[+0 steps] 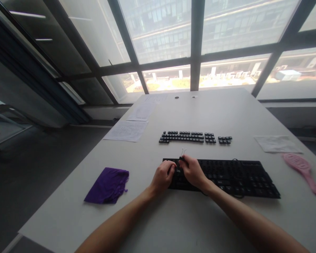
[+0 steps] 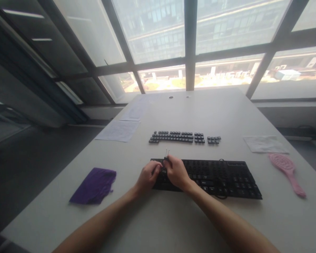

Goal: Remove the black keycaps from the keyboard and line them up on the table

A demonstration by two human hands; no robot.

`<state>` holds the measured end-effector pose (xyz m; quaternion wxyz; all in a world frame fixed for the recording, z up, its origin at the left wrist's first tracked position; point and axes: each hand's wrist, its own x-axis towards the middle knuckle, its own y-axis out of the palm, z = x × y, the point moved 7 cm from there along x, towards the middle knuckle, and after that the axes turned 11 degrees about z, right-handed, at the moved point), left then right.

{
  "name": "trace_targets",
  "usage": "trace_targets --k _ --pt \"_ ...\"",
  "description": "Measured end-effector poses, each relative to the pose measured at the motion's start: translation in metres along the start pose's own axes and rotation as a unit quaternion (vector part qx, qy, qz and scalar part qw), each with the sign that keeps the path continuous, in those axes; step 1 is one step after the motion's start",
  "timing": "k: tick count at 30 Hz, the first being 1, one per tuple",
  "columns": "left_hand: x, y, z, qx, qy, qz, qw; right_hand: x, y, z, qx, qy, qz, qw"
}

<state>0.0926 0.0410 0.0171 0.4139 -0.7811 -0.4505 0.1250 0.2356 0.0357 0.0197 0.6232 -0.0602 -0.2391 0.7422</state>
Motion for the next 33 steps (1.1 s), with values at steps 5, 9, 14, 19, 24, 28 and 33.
trace_targets --k 5,9,14,19,24,28,33 --pt "-0.001 0.001 0.0 -0.009 -0.005 0.004 1.0 -0.002 0.002 0.004 0.007 -0.006 0.008 1.0" --pt "-0.001 0.001 0.0 -0.007 -0.003 0.007 1.0 -0.003 0.007 0.01 -0.016 -0.023 0.035 0.999" --pt "-0.001 0.0 -0.002 0.006 0.006 0.009 1.0 -0.004 0.005 0.011 -0.035 -0.037 0.063 0.997" --pt "-0.001 0.0 -0.004 0.012 0.018 0.013 1.0 -0.009 0.009 0.012 -0.066 -0.059 0.083 0.993" --pt "-0.001 -0.001 -0.01 0.018 0.043 0.035 0.998 -0.017 0.016 0.018 -0.139 -0.112 0.108 0.978" --pt "-0.002 0.002 -0.021 0.048 0.093 0.101 0.989 -0.026 0.021 0.027 -0.188 -0.203 0.133 0.952" --pt "0.0 0.003 -0.023 0.076 0.092 0.129 0.984 -0.022 0.015 0.017 -0.097 -0.164 0.102 0.976"
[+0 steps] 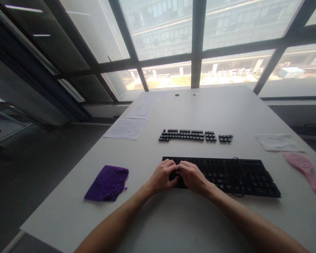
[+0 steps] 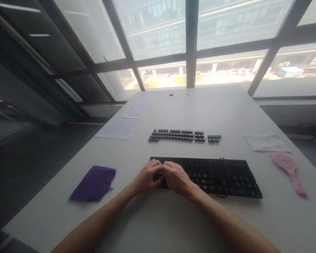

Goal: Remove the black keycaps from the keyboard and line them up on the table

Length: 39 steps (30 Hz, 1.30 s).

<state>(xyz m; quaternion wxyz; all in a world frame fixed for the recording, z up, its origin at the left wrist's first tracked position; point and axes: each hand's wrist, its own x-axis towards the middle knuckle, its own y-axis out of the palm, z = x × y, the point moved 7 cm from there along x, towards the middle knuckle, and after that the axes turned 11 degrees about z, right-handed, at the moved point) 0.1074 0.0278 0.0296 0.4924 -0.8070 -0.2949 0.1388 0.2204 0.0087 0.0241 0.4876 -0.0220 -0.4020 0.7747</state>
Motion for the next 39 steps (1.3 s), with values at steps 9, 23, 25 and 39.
trace_targets --k 9,23,25,39 --pt "0.0 0.003 0.003 0.001 -0.04 -0.038 0.998 0.001 -0.009 -0.017 0.138 0.071 -0.062 0.986" --pt "-0.003 0.001 0.005 -0.092 -0.016 -0.108 0.99 -0.002 -0.019 -0.021 0.121 0.11 -0.129 0.978" --pt "-0.003 0.0 0.006 -0.089 -0.021 -0.121 0.988 -0.001 -0.017 -0.02 0.101 0.116 -0.119 0.981" --pt "-0.005 0.005 0.013 -0.078 -0.031 -0.126 0.989 0.001 -0.007 -0.019 0.022 0.122 -0.064 0.99"
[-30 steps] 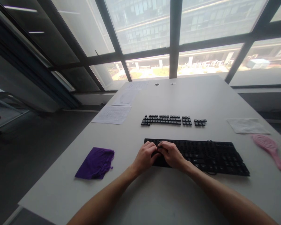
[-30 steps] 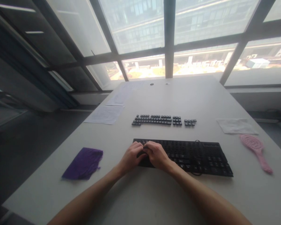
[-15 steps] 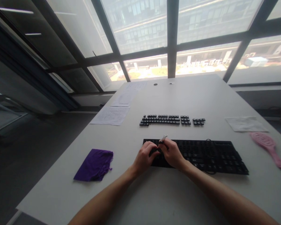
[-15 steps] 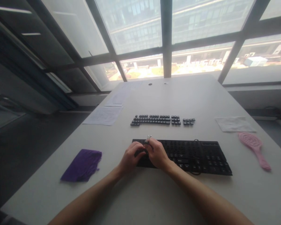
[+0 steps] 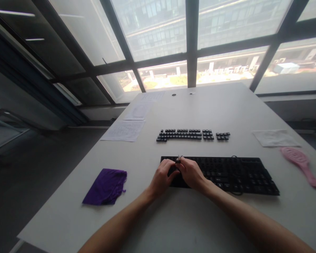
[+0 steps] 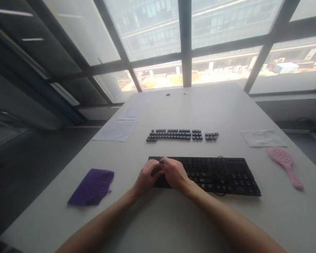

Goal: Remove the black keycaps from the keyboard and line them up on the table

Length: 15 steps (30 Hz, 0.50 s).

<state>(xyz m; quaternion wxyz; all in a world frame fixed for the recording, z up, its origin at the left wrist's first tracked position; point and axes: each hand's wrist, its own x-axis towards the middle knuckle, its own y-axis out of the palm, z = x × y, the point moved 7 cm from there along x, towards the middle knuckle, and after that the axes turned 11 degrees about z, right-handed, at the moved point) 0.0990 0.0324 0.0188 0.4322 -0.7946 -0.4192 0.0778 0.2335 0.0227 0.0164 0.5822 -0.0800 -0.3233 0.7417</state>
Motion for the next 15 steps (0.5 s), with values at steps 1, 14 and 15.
trace_targets --k 1,14,15 --pt "0.0 -0.001 0.0 -0.005 0.004 -0.007 1.0 0.0 -0.003 -0.004 0.031 0.023 -0.014 0.999" --pt "0.027 -0.04 0.003 0.013 0.015 -0.063 0.998 0.001 -0.011 -0.019 0.18 0.09 -0.074 0.977" --pt "0.036 -0.044 0.013 0.014 -0.001 -0.066 0.998 0.002 -0.011 -0.018 0.181 0.087 -0.071 0.977"
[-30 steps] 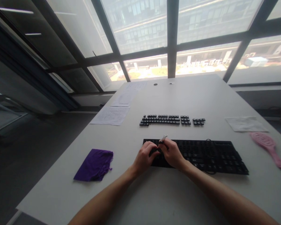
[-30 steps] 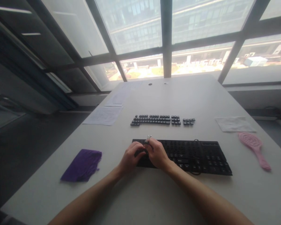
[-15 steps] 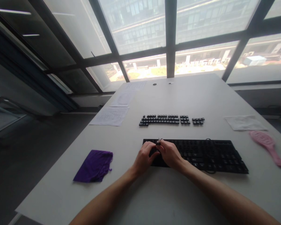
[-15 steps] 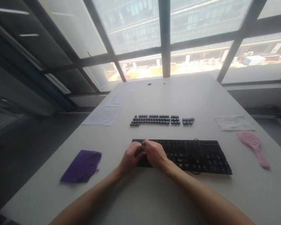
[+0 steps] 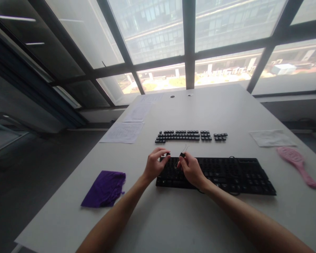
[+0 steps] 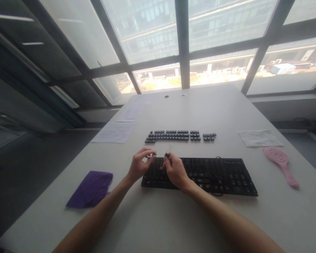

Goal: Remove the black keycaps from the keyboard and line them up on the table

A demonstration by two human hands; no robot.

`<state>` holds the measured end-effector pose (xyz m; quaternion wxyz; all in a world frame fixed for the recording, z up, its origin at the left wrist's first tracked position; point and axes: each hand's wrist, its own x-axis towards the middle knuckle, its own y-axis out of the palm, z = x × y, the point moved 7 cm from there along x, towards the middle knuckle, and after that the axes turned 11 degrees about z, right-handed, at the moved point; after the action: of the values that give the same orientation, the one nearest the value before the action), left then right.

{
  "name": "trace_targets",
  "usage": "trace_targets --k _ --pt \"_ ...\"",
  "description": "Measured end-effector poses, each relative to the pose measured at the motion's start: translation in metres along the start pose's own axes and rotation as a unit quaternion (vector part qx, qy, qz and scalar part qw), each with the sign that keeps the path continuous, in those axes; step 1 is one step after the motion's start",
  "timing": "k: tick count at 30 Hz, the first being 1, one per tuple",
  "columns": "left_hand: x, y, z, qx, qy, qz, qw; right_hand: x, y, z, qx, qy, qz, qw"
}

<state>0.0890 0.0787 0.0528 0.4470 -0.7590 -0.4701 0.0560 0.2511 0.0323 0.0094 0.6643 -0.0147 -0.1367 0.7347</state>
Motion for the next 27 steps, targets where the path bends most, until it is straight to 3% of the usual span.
trace_targets --k 4,8,18,27 --pt "0.035 0.003 0.039 0.06 -0.037 0.023 0.997 -0.001 0.0 0.003 -0.004 -0.004 0.013 1.0" --pt "0.051 0.015 0.057 0.126 -0.016 0.073 0.989 -0.001 0.0 0.001 -0.009 0.001 0.014 1.0" --pt "0.044 0.01 0.053 0.219 0.04 0.1 0.97 0.0 0.001 0.001 -0.008 -0.001 0.017 1.0" --pt "0.062 0.012 0.06 0.24 0.026 0.053 0.969 0.0 0.0 0.001 -0.011 0.001 0.019 1.0"
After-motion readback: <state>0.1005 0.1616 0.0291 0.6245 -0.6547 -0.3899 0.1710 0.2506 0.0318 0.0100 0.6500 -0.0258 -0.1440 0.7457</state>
